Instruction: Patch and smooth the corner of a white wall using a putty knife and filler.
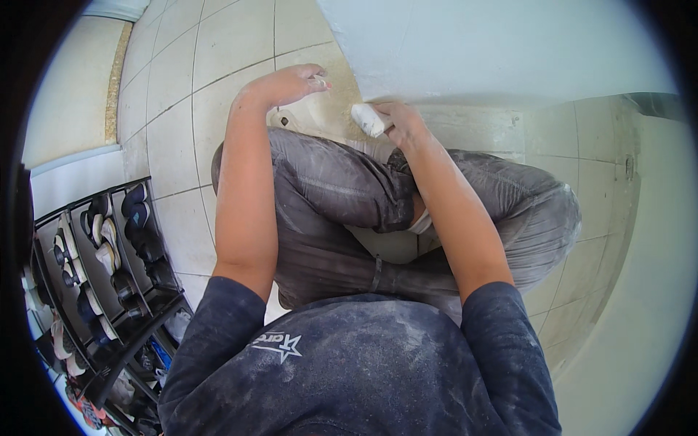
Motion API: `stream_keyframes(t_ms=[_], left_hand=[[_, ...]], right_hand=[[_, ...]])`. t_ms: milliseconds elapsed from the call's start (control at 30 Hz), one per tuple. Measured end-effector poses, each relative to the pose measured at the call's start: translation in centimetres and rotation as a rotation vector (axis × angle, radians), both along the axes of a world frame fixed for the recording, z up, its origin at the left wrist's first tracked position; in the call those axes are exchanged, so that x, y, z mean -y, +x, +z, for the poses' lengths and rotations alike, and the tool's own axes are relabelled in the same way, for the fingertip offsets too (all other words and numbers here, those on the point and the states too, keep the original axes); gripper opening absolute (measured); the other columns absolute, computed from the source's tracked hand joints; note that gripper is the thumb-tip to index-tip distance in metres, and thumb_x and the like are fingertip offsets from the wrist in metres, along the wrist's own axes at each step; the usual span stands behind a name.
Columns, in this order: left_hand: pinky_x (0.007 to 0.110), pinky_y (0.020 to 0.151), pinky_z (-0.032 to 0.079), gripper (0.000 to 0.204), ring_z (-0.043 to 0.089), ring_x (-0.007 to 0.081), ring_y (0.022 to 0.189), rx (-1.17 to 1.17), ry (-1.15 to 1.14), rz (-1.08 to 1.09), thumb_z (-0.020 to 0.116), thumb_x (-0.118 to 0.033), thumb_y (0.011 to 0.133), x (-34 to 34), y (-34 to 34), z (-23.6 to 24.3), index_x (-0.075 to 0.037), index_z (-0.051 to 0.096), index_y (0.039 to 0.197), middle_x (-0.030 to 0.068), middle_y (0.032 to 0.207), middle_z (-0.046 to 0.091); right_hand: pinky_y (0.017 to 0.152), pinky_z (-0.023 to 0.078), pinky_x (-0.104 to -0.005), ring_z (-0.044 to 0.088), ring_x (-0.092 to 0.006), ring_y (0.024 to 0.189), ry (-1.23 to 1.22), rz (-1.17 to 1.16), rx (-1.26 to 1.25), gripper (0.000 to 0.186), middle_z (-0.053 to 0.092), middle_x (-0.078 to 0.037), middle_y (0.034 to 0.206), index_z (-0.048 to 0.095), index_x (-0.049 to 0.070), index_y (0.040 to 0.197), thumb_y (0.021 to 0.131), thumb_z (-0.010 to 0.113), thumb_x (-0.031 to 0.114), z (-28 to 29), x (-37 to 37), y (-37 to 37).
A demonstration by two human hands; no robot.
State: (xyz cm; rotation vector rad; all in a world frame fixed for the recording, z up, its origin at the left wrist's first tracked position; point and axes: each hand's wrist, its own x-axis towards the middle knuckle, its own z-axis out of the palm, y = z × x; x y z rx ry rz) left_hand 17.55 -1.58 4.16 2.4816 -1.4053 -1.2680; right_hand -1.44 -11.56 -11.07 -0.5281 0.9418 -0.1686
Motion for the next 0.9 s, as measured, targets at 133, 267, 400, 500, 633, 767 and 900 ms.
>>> stream_keyframes(t_ms=[133,267,400,500,633,767,900], left_hand=[[0.039,0.094,0.041,0.061,0.047,0.0283,0.119,-0.003,-0.013,-0.008,0.052,-0.047,0.085,-0.1,-0.1,0.0,-0.008,0.042,0.132,0.0143,0.131,0.049],[0.036,0.096,0.039,0.062,0.047,0.0291,0.119,-0.024,0.049,0.046,0.052,-0.047,0.086,-0.1,0.0,-0.2,-0.008,0.042,0.133,0.0150,0.131,0.049],[0.037,0.097,0.038,0.062,0.047,0.0295,0.119,-0.026,-0.027,0.028,0.052,-0.046,0.086,0.0,0.1,-0.5,-0.008,0.042,0.133,0.0153,0.131,0.048],[0.036,0.097,0.038,0.061,0.047,0.0294,0.120,-0.028,0.006,0.015,0.052,-0.045,0.086,0.1,0.0,-0.5,-0.008,0.042,0.133,0.0154,0.131,0.048],[0.036,0.097,0.038,0.060,0.047,0.0295,0.119,-0.002,-0.046,-0.020,0.052,-0.045,0.086,0.1,-0.1,-0.2,-0.008,0.042,0.133,0.0155,0.131,0.048],[0.037,0.096,0.039,0.061,0.047,0.0291,0.120,-0.073,0.019,-0.008,0.052,-0.045,0.086,0.2,-0.3,0.0,-0.009,0.041,0.134,0.0154,0.132,0.047],[0.037,0.096,0.039,0.062,0.046,0.0288,0.120,-0.004,-0.017,-0.013,0.051,-0.045,0.086,0.1,-0.4,-0.1,-0.008,0.040,0.134,0.0145,0.133,0.046]], right_hand=[[0.084,0.053,-0.0405,0.060,-0.0331,0.099,-0.058,-0.015,-0.037,0.029,0.053,-0.026,0.112,0.044,-0.019,0.112,0.090,0.039,0.000,-0.7,-0.4,0.5],[0.083,0.053,-0.0421,0.060,-0.0340,0.097,-0.051,-0.038,-0.073,0.028,0.054,-0.027,0.111,0.044,-0.021,0.110,0.089,0.040,-0.002,-0.8,-0.6,0.8],[0.079,0.055,-0.0424,0.062,-0.0345,0.093,-0.117,0.023,0.019,0.027,0.055,-0.028,0.107,0.044,-0.022,0.107,0.087,0.042,-0.005,0.0,-1.0,0.8],[0.076,0.055,-0.0427,0.062,-0.0346,0.091,-0.091,0.018,-0.042,0.026,0.055,-0.028,0.105,0.044,-0.023,0.106,0.086,0.044,-0.006,0.7,-1.3,1.0],[0.073,0.056,-0.0444,0.063,-0.0354,0.087,-0.129,-0.044,-0.028,0.027,0.055,-0.026,0.104,0.043,-0.024,0.106,0.086,0.047,-0.005,1.3,-1.5,1.1],[0.072,0.056,-0.0449,0.062,-0.0356,0.086,-0.144,0.096,-0.039,0.027,0.054,-0.026,0.104,0.042,-0.023,0.107,0.086,0.046,-0.007,1.2,-1.8,0.8],[0.065,0.056,-0.0491,0.062,-0.0357,0.088,-0.147,-0.005,-0.009,0.029,0.055,-0.024,0.102,0.042,-0.018,0.109,0.085,0.050,-0.004,0.9,-2.0,0.9]])
